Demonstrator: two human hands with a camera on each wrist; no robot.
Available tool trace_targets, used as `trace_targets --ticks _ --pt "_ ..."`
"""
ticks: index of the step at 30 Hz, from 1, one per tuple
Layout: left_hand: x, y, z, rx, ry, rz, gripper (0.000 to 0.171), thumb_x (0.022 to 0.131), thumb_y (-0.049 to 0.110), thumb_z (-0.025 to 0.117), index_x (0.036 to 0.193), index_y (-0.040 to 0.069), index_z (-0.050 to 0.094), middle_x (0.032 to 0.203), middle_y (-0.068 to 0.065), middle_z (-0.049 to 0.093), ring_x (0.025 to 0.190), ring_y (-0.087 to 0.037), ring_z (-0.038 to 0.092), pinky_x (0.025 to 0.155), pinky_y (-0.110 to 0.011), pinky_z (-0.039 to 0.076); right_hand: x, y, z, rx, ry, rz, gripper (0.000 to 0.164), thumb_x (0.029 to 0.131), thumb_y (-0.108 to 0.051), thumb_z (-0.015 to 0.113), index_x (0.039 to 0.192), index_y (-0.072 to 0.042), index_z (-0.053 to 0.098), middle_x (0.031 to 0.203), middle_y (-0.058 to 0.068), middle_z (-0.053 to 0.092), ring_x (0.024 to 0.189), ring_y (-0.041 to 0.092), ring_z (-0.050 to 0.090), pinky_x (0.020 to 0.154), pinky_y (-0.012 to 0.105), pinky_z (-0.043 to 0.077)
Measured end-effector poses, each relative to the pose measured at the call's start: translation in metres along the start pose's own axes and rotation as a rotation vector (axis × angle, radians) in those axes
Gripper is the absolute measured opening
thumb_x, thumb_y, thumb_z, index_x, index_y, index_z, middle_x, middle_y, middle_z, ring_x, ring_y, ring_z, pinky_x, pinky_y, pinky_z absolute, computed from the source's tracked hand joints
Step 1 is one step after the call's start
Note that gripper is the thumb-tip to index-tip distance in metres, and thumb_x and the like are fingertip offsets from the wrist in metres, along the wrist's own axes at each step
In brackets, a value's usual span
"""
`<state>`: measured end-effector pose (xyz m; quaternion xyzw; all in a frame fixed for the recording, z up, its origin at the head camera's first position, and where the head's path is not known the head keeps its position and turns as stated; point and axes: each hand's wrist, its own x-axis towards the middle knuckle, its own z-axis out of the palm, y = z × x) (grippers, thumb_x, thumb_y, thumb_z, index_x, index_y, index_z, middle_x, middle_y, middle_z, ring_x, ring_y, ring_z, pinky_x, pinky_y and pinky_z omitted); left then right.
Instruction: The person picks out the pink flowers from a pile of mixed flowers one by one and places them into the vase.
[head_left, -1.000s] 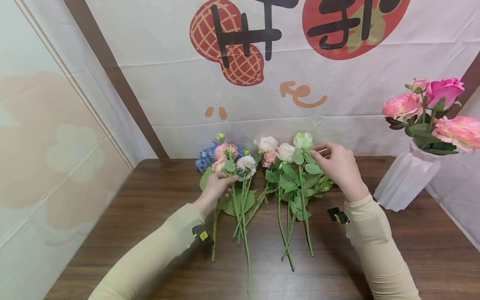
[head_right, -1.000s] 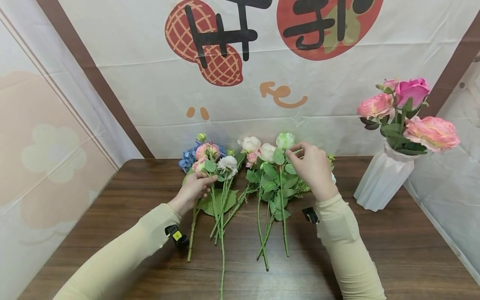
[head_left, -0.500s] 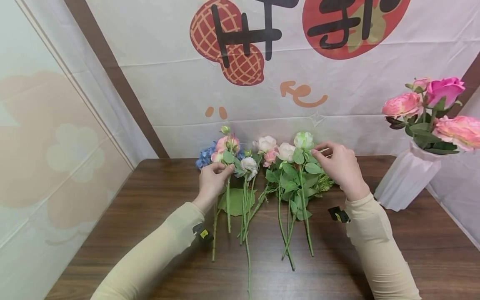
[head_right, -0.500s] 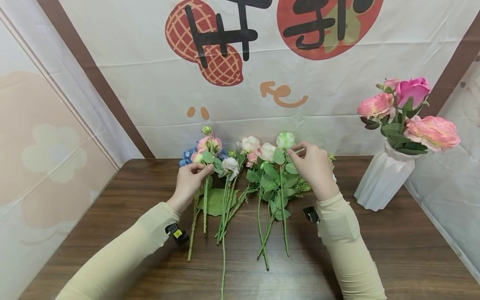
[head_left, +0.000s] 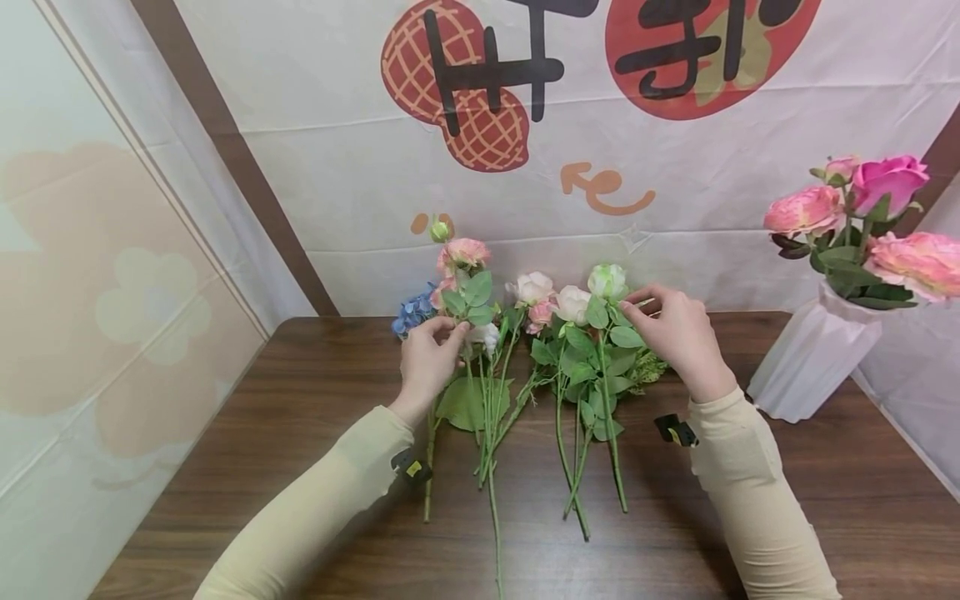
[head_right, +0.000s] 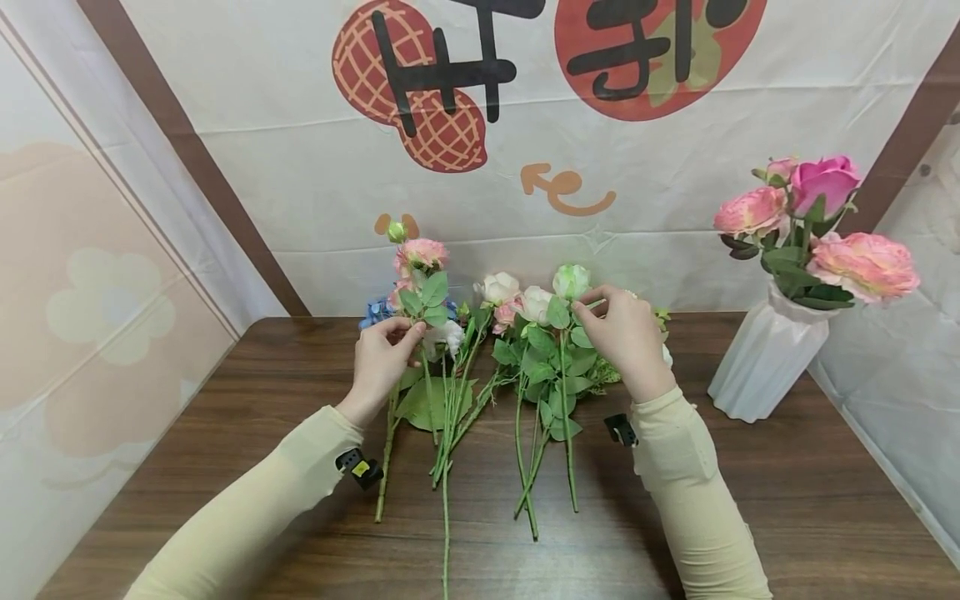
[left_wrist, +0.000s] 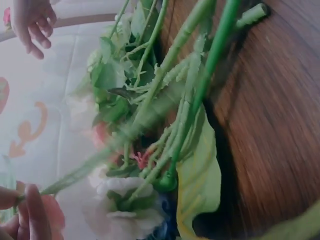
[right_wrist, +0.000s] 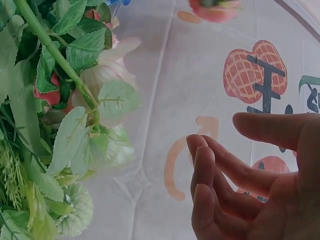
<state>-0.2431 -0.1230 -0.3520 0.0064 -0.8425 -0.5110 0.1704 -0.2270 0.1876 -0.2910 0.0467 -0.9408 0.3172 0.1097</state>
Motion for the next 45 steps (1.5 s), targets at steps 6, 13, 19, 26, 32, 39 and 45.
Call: trace_targets --ticks 6,13,19,26,32,39,45 --pt "0.000 0.005 0.003 -0.025 0.030 0.033 0.021 0.089 0.029 0.066 0.091 0.009 0.071 0.071 -0.009 0.067 0.050 -0.024 0.062 0.045 -0.028 0.049 0.000 0.000 -0.002 0.001 0.002 0.003 0.040 0.094 -0.044 0.052 0.113 -0.011 0.065 0.104 0.018 0.069 0.085 0.033 0.065 0.066 0.043 0.050" --pt "0.005 0.020 -0.004 -0.182 0.064 0.084 0.020 0.087 0.023 0.068 0.091 0.004 0.070 0.075 -0.016 0.067 0.048 -0.015 0.060 0.046 -0.028 0.052 0.000 -0.001 -0.006 0.020 0.058 -0.015 0.041 0.094 -0.044 0.052 0.113 -0.010 0.067 0.101 0.018 0.070 0.086 0.032 0.066 0.068 0.043 0.050" --pt "0.007 0.035 -0.008 -0.291 0.037 0.084 0.026 0.086 0.027 0.070 0.092 0.003 0.071 0.080 -0.021 0.070 0.052 -0.007 0.063 0.048 -0.028 0.053 -0.001 -0.005 -0.010 0.088 0.203 -0.054 0.030 0.092 -0.036 0.057 0.109 -0.015 0.070 0.096 0.013 0.073 0.086 0.028 0.070 0.071 0.042 0.051" --pt "0.006 0.044 -0.002 -0.329 0.042 0.078 0.028 0.083 0.028 0.073 0.093 0.001 0.072 0.081 -0.024 0.070 0.057 -0.010 0.066 0.055 -0.035 0.057 -0.004 -0.013 -0.011 0.124 0.212 -0.070 0.030 0.091 -0.037 0.060 0.109 -0.015 0.070 0.095 0.010 0.073 0.085 0.025 0.070 0.067 0.034 0.050" --pt "0.003 0.048 0.008 -0.441 0.068 0.023 0.026 0.082 0.020 0.074 0.098 0.000 0.069 0.084 -0.015 0.069 0.068 -0.019 0.068 0.063 -0.049 0.056 -0.005 -0.023 -0.005 0.163 0.212 -0.093 0.028 0.090 -0.033 0.063 0.108 -0.014 0.070 0.093 0.010 0.073 0.082 0.024 0.070 0.068 0.035 0.051" --pt "-0.003 0.059 0.021 -0.591 -0.004 -0.018 0.023 0.084 0.010 0.071 0.102 -0.003 0.066 0.085 -0.008 0.065 0.064 -0.016 0.066 0.058 -0.038 0.058 -0.007 -0.036 -0.001 0.193 0.195 -0.100 0.026 0.090 -0.034 0.062 0.107 -0.015 0.070 0.092 0.007 0.073 0.082 0.021 0.069 0.067 0.032 0.049" --pt "-0.008 0.067 0.030 -0.683 -0.013 -0.017 0.015 0.086 0.002 0.064 0.101 0.001 0.066 0.084 -0.008 0.064 0.069 -0.022 0.070 0.059 -0.033 0.058 -0.008 -0.046 0.002 0.231 0.156 -0.111 0.029 0.090 -0.038 0.062 0.107 -0.016 0.069 0.092 0.007 0.073 0.083 0.021 0.068 0.067 0.033 0.051"
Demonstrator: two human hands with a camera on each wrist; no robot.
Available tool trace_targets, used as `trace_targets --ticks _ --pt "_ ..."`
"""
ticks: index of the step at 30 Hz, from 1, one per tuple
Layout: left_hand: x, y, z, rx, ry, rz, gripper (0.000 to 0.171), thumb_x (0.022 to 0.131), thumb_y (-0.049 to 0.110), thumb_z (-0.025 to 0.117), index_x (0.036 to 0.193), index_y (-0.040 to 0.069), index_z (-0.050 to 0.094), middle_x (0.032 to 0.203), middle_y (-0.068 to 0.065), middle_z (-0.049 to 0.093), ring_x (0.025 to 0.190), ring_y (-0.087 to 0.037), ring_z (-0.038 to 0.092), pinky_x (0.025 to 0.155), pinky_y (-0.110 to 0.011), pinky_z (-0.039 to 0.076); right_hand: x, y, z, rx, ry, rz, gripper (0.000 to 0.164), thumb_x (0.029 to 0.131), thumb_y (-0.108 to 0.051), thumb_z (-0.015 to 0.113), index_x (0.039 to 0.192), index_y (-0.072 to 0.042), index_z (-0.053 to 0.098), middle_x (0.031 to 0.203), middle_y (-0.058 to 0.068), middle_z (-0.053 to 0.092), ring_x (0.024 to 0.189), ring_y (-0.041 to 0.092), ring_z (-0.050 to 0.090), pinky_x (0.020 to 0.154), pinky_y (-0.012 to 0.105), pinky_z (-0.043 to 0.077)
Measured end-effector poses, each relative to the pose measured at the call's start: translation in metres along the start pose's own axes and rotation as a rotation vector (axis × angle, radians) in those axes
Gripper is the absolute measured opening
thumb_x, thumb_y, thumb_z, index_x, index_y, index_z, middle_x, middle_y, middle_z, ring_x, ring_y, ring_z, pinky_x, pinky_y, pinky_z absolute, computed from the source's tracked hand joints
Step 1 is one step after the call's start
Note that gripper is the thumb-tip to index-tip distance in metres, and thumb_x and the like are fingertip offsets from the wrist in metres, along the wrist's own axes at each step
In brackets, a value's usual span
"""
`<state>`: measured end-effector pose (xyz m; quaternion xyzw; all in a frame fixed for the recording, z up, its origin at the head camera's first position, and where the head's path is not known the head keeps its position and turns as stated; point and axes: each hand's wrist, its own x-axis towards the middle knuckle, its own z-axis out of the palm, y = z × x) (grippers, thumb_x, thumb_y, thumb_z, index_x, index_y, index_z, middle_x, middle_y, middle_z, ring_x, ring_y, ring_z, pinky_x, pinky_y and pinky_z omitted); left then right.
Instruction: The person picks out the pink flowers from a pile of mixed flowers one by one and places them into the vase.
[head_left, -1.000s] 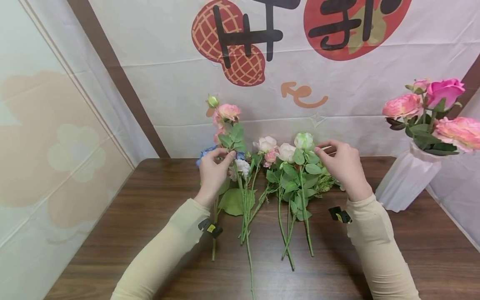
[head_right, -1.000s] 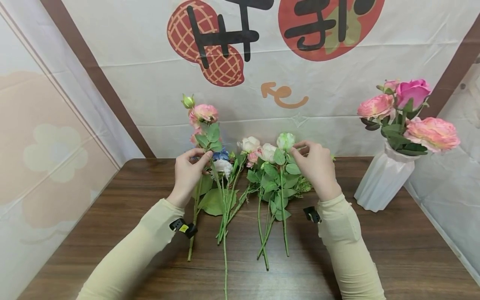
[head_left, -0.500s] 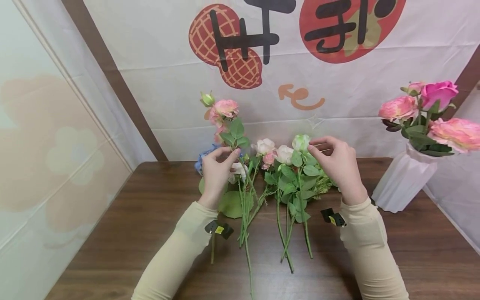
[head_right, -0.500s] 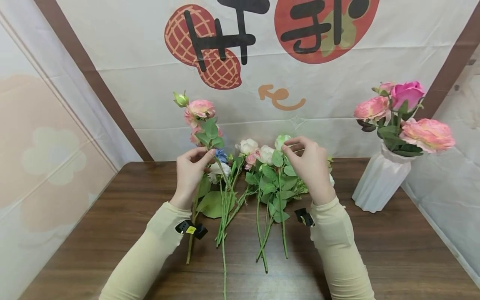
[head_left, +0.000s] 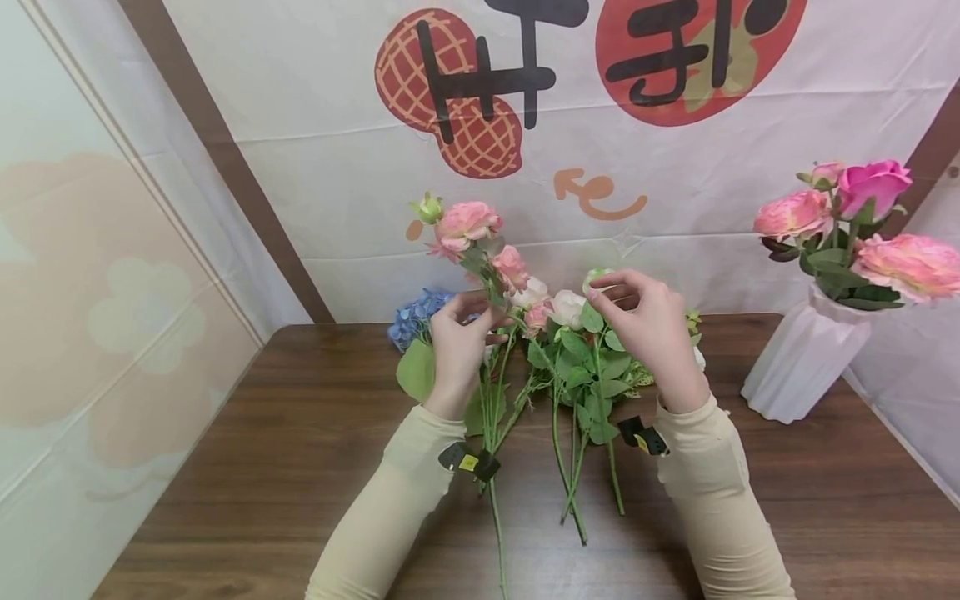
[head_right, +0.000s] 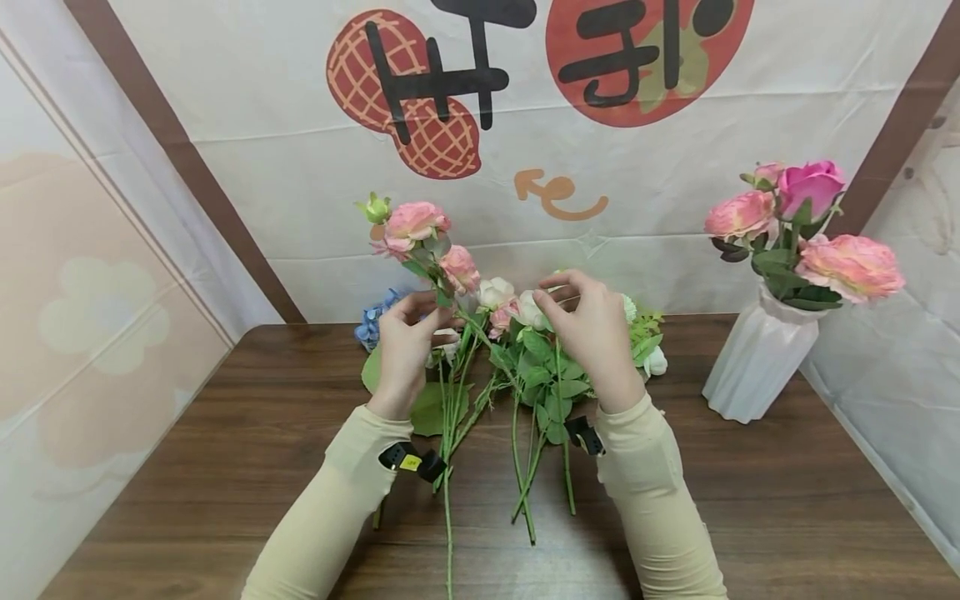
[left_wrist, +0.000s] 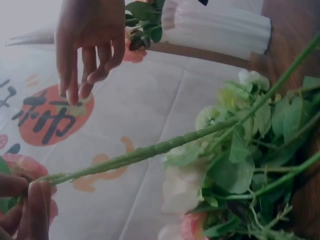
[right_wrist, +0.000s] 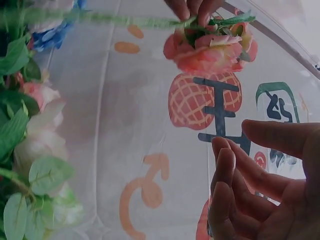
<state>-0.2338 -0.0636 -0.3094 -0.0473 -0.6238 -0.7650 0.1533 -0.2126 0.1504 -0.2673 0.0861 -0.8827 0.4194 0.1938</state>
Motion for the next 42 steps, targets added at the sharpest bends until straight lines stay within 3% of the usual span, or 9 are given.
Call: trace_targets --ticks 4,10,14,18,21,23,30,37,42 --pt "0.000 0.000 0.004 -0.071 0.006 0.010 0.013 0.087 0.005 0.064 0.099 -0.001 0.064 0.084 -0.008 0.064 0.067 -0.019 0.070 0.063 -0.037 0.059 0.000 -0.006 0.005 0.006 -0.013 -0.011 0.027 0.090 -0.037 0.063 0.107 -0.017 0.070 0.093 0.006 0.073 0.084 0.020 0.068 0.067 0.034 0.051" --pt "0.001 0.000 0.007 -0.156 0.010 0.017 0.011 0.086 0.003 0.066 0.096 -0.001 0.066 0.084 -0.011 0.069 0.071 -0.028 0.072 0.066 -0.042 0.058 0.002 -0.016 0.018 0.024 -0.036 -0.061 0.021 0.088 -0.028 0.067 0.105 -0.016 0.070 0.093 0.005 0.073 0.082 0.019 0.068 0.066 0.036 0.053" --pt "0.001 0.002 0.007 -0.085 0.030 0.017 0.010 0.084 0.006 0.070 0.080 0.002 0.061 0.074 -0.007 0.065 0.069 -0.024 0.072 0.061 -0.035 0.058 0.002 -0.019 0.026 -0.006 -0.045 -0.103 0.019 0.086 -0.026 0.070 0.103 -0.017 0.072 0.093 0.001 0.074 0.080 0.017 0.068 0.067 0.035 0.052" --pt "0.002 0.003 0.006 0.042 0.085 0.043 0.010 0.080 0.008 0.074 0.081 0.001 0.067 0.064 0.003 0.064 0.052 -0.008 0.059 0.049 -0.024 0.049 0.001 -0.019 0.031 -0.012 -0.057 -0.114 0.020 0.085 -0.028 0.072 0.102 -0.018 0.072 0.095 0.000 0.074 0.081 0.017 0.069 0.067 0.035 0.052" --pt "0.001 0.002 0.006 0.082 0.102 0.040 0.011 0.079 0.005 0.072 0.084 -0.004 0.070 0.059 0.006 0.063 0.044 -0.006 0.047 0.045 -0.022 0.041 0.000 -0.017 0.033 -0.008 -0.064 -0.112 0.023 0.085 -0.032 0.071 0.103 -0.018 0.073 0.097 0.001 0.074 0.083 0.018 0.069 0.069 0.036 0.054" --pt "0.001 0.001 0.006 0.094 0.102 0.033 0.011 0.078 0.003 0.072 0.084 -0.006 0.070 0.058 0.006 0.062 0.043 -0.006 0.045 0.046 -0.023 0.039 -0.001 -0.016 0.034 -0.010 -0.064 -0.118 0.025 0.085 -0.033 0.071 0.105 -0.018 0.073 0.098 0.002 0.074 0.082 0.019 0.070 0.070 0.035 0.056" --pt "-0.002 0.000 0.009 0.054 0.048 0.060 0.017 0.077 0.001 0.073 0.092 -0.006 0.070 0.071 0.001 0.070 0.067 -0.008 0.064 0.071 -0.030 0.052 -0.002 -0.018 0.038 -0.019 -0.074 -0.144 0.028 0.082 -0.026 0.074 0.108 -0.014 0.072 0.102 0.005 0.073 0.085 0.022 0.071 0.074 0.035 0.057" --pt "-0.007 -0.001 0.011 0.016 0.008 0.057 0.012 0.077 0.001 0.075 0.086 -0.004 0.070 0.062 0.008 0.065 0.059 -0.004 0.059 0.064 -0.023 0.048 -0.003 -0.017 0.038 -0.043 -0.091 -0.127 0.029 0.079 -0.022 0.077 0.105 -0.013 0.073 0.099 0.005 0.074 0.081 0.021 0.072 0.070 0.036 0.057" --pt "-0.009 -0.002 0.013 0.018 -0.006 0.039 0.017 0.077 0.002 0.075 0.092 -0.004 0.070 0.074 0.001 0.071 0.072 -0.008 0.067 0.076 -0.030 0.054 -0.003 -0.016 0.040 -0.043 -0.107 -0.131 0.021 0.078 -0.022 0.078 0.097 -0.014 0.076 0.092 0.003 0.075 0.079 0.017 0.072 0.068 0.035 0.056"
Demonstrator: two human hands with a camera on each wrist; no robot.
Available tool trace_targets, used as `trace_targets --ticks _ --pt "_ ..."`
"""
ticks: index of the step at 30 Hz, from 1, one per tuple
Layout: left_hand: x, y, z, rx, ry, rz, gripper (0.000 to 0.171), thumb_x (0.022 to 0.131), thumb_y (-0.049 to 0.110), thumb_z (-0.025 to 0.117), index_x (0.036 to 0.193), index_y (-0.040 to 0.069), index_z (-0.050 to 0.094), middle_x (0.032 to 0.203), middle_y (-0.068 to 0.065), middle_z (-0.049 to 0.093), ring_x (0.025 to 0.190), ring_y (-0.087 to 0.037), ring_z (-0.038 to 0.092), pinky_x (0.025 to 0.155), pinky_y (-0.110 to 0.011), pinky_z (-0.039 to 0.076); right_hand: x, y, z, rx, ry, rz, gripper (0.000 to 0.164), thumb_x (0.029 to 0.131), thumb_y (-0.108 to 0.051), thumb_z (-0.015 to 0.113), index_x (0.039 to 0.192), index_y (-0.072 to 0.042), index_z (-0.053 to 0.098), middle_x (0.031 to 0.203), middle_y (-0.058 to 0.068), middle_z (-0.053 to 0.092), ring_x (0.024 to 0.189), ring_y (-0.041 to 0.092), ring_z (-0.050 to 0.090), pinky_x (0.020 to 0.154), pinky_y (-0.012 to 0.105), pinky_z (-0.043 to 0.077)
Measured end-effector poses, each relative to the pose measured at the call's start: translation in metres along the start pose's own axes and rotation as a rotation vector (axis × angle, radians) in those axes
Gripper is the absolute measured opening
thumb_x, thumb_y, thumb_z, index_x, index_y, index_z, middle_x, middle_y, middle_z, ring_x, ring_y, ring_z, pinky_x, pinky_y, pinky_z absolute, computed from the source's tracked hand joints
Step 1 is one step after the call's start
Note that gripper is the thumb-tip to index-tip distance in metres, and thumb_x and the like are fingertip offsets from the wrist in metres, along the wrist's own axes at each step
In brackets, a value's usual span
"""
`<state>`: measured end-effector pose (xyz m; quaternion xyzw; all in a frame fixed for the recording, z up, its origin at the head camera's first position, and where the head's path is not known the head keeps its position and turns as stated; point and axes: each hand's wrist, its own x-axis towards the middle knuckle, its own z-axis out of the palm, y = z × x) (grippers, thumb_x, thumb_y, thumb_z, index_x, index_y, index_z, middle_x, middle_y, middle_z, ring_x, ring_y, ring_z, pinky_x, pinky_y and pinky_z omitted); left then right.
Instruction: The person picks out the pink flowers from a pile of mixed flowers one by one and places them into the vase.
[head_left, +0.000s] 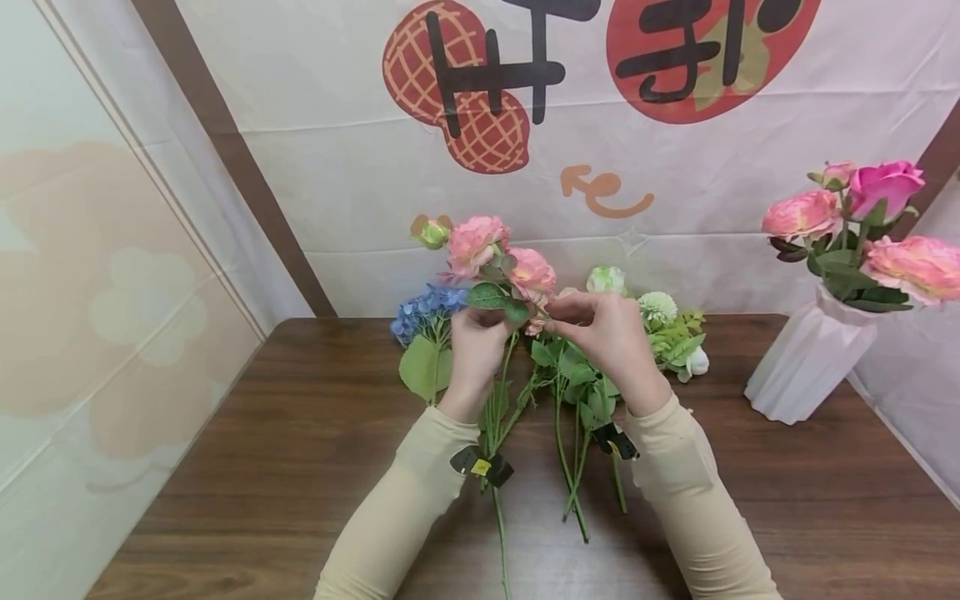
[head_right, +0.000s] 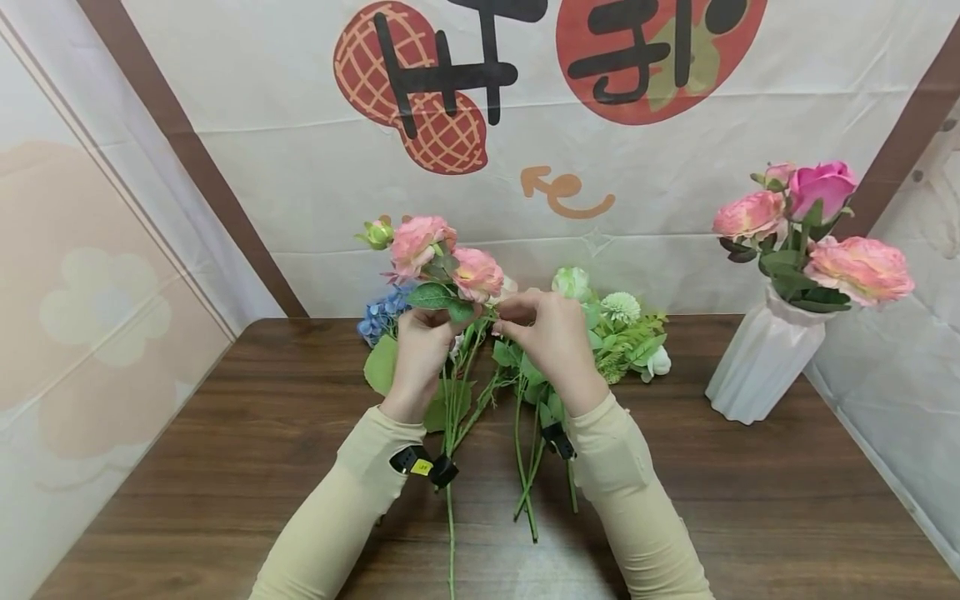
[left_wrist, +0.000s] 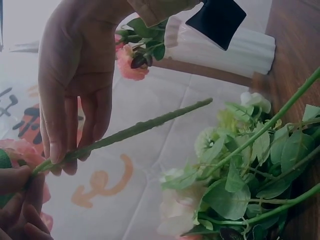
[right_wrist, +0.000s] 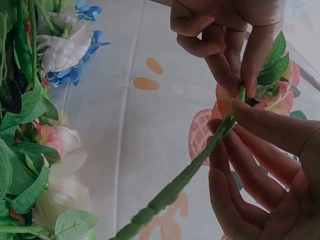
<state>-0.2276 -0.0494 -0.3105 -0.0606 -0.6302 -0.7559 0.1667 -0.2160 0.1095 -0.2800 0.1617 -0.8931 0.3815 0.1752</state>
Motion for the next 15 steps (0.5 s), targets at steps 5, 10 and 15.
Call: trace_targets --ticks 5,10,15 --pt "0.0003 -0.0016 0.0005 0.001 -0.003 -0.013 0.018 0.078 0.001 0.074 0.094 -0.006 0.069 0.079 -0.006 0.072 0.075 -0.010 0.067 0.078 -0.031 0.055 -0.0002 0.0010 0.0011 -0.021 -0.004 -0.005 0.016 0.078 -0.024 0.078 0.092 -0.017 0.077 0.090 0.000 0.075 0.078 0.016 0.071 0.066 0.034 0.055" --pt "0.0009 -0.0035 0.0004 0.040 -0.032 0.008 0.024 0.079 0.007 0.075 0.100 -0.003 0.069 0.086 -0.015 0.072 0.076 -0.009 0.066 0.072 -0.025 0.052 -0.0002 0.0012 0.0011 -0.034 -0.037 -0.001 0.014 0.079 -0.019 0.077 0.093 -0.015 0.075 0.088 0.002 0.075 0.079 0.019 0.071 0.066 0.035 0.055" --pt "0.0018 -0.0053 -0.0008 0.126 -0.026 0.018 0.018 0.079 0.010 0.076 0.092 -0.001 0.071 0.076 -0.009 0.068 0.069 -0.008 0.060 0.065 -0.023 0.047 -0.0003 -0.0005 0.0016 -0.053 -0.057 0.020 0.015 0.081 -0.019 0.075 0.095 -0.015 0.075 0.091 0.002 0.074 0.082 0.019 0.070 0.066 0.035 0.055"
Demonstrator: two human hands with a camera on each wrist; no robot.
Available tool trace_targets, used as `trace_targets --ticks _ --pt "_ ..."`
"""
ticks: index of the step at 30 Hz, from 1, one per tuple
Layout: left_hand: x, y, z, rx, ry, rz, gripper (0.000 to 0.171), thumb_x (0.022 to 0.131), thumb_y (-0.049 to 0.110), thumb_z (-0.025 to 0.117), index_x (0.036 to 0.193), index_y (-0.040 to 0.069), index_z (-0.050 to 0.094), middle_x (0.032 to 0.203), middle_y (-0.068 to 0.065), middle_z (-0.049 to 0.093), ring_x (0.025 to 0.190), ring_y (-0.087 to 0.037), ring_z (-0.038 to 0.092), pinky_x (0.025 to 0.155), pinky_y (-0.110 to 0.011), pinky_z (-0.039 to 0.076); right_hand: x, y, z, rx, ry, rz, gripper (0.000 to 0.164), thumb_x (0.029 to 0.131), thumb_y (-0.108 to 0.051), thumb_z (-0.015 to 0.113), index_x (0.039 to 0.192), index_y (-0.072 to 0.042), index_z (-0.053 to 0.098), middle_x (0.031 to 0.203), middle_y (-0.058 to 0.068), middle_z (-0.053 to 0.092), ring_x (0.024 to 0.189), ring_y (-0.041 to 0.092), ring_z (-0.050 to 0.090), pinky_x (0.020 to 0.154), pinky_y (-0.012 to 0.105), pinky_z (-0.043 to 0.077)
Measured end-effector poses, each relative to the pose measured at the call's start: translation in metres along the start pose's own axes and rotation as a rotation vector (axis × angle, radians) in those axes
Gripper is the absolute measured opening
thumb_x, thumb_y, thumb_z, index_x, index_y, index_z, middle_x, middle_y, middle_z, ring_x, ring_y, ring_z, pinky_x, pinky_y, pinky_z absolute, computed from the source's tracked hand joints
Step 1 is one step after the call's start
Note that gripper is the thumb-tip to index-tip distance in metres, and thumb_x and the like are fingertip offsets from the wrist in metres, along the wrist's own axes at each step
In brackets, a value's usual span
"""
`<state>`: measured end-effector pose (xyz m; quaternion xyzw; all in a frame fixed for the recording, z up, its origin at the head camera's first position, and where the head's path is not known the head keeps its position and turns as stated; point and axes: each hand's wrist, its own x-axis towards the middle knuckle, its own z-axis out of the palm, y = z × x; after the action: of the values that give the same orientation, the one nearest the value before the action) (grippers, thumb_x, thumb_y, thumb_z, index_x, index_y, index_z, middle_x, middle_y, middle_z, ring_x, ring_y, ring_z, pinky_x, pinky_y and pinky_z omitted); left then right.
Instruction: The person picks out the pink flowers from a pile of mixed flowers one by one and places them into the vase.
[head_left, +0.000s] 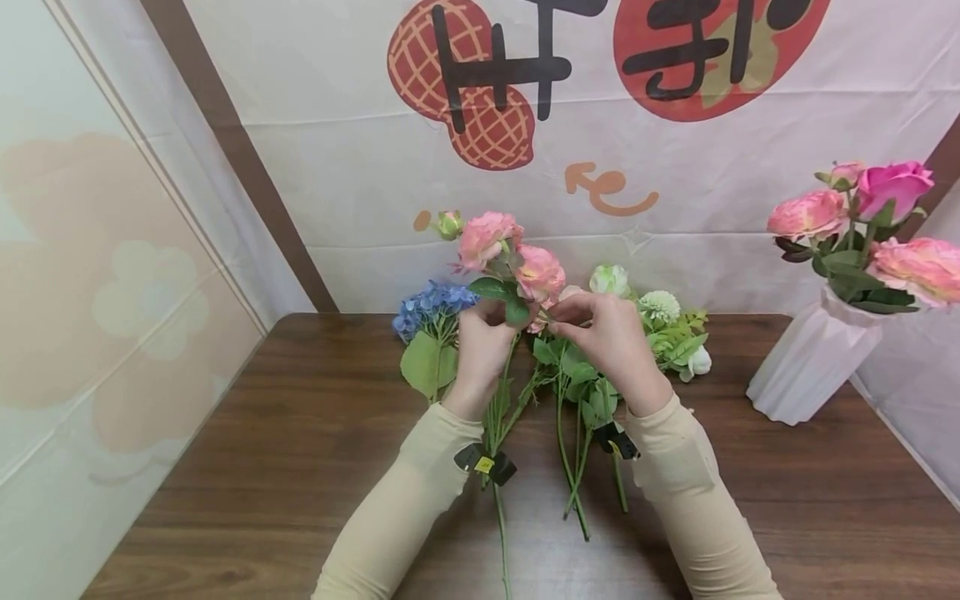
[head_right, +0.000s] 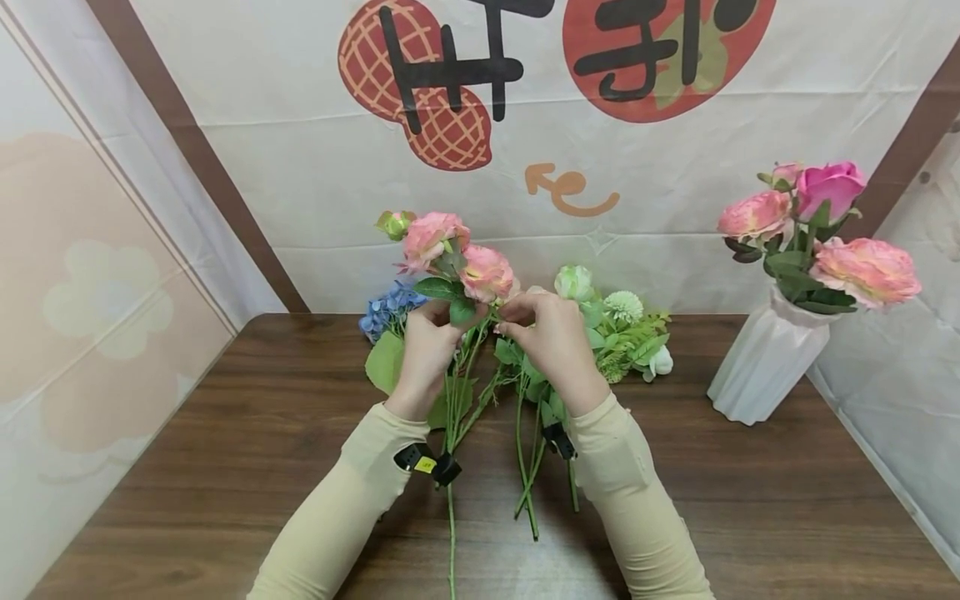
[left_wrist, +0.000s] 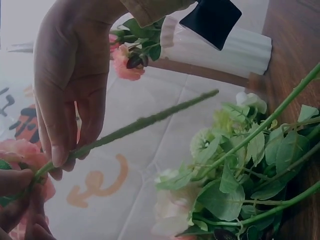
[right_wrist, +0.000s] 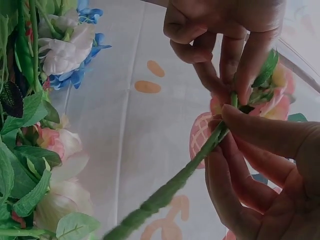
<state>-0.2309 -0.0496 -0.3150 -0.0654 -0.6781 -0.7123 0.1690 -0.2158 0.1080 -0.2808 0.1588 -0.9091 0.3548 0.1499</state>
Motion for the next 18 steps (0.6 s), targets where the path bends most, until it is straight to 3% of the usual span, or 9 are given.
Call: trace_targets --ticks 3,10,14,18 --pt "-0.0004 -0.0003 -0.0004 0.015 0.007 -0.015 0.014 0.078 0.010 0.076 0.085 -0.001 0.070 0.069 0.001 0.064 0.066 -0.008 0.056 0.061 -0.023 0.045 -0.0003 -0.0004 0.0003 -0.007 -0.006 0.007 0.014 0.081 -0.020 0.075 0.095 -0.016 0.076 0.092 0.002 0.074 0.083 0.019 0.070 0.066 0.035 0.054" --pt "-0.0007 -0.0026 -0.0001 0.004 -0.015 0.001 0.019 0.079 0.013 0.077 0.091 -0.001 0.073 0.079 -0.010 0.069 0.068 -0.011 0.060 0.062 -0.026 0.048 -0.0001 0.0008 0.0008 -0.021 -0.011 -0.011 0.014 0.080 -0.014 0.075 0.095 -0.013 0.074 0.088 0.004 0.074 0.082 0.021 0.070 0.073 0.039 0.054" --pt "-0.0006 -0.0030 -0.0001 0.040 -0.008 -0.025 0.019 0.078 0.016 0.077 0.083 -0.001 0.072 0.072 -0.003 0.067 0.065 -0.014 0.057 0.058 -0.025 0.044 -0.0008 0.0006 0.0001 -0.021 -0.013 0.001 0.014 0.081 -0.016 0.075 0.094 -0.014 0.074 0.089 0.003 0.074 0.082 0.020 0.070 0.069 0.037 0.054" --pt "-0.0003 -0.0024 -0.0030 0.025 -0.050 -0.051 0.019 0.079 0.017 0.076 0.088 0.001 0.072 0.077 0.000 0.067 0.071 -0.012 0.059 0.062 -0.024 0.045 -0.0022 -0.0005 -0.0024 -0.027 0.002 -0.004 0.013 0.082 -0.017 0.074 0.094 -0.014 0.074 0.089 0.003 0.074 0.081 0.020 0.070 0.066 0.036 0.054"
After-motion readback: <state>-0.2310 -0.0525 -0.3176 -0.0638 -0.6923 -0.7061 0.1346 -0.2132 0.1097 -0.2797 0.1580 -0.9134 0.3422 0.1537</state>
